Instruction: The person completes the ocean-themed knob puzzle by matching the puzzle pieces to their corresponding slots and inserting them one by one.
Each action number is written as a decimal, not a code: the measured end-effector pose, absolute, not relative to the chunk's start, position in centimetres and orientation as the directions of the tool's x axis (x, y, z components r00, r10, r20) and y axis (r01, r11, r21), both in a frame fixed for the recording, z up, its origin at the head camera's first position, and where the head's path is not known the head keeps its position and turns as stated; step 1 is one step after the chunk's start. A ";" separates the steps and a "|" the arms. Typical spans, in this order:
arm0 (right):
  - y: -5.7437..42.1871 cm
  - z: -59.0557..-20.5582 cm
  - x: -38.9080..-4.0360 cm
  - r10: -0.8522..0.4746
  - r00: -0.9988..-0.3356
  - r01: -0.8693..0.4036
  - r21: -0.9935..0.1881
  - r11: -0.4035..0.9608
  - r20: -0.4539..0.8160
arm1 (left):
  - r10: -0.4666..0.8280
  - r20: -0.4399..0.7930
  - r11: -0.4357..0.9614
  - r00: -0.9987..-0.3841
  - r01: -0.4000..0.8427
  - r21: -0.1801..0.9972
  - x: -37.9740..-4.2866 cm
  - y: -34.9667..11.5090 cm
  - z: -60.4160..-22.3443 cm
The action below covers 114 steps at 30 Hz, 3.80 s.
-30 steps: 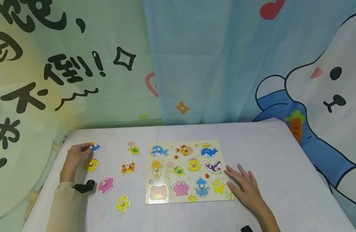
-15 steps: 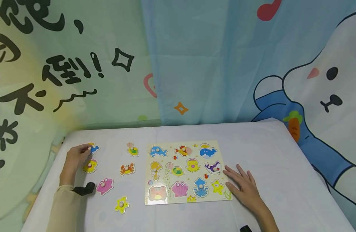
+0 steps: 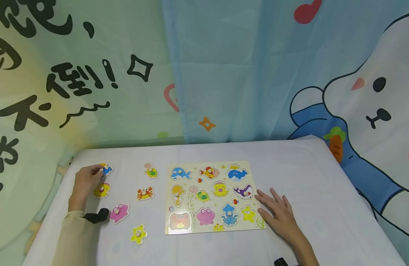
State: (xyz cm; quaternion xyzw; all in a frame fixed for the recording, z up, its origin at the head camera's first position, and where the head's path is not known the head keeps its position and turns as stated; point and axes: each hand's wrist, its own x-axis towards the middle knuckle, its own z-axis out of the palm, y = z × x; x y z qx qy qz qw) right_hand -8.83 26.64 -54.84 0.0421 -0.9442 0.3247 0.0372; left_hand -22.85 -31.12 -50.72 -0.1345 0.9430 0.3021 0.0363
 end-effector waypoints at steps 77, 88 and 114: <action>26.8 -55.0 -8.8 -0.066 -0.993 -0.113 -0.613 0.782 0.099 | 0.481 -0.024 0.711 -0.876 0.374 0.596 -24.1 -3.7 -49.0; 27.0 -54.9 -8.8 -0.071 -0.992 -0.119 -0.618 0.777 0.102 | 0.509 -0.115 0.697 -0.853 0.329 0.637 -23.8 2.1 -49.2; 27.6 -54.6 -8.7 -0.103 -0.984 -0.173 -0.611 0.772 0.148 | 0.384 -0.180 0.737 -0.906 0.183 0.651 -24.3 9.4 -50.1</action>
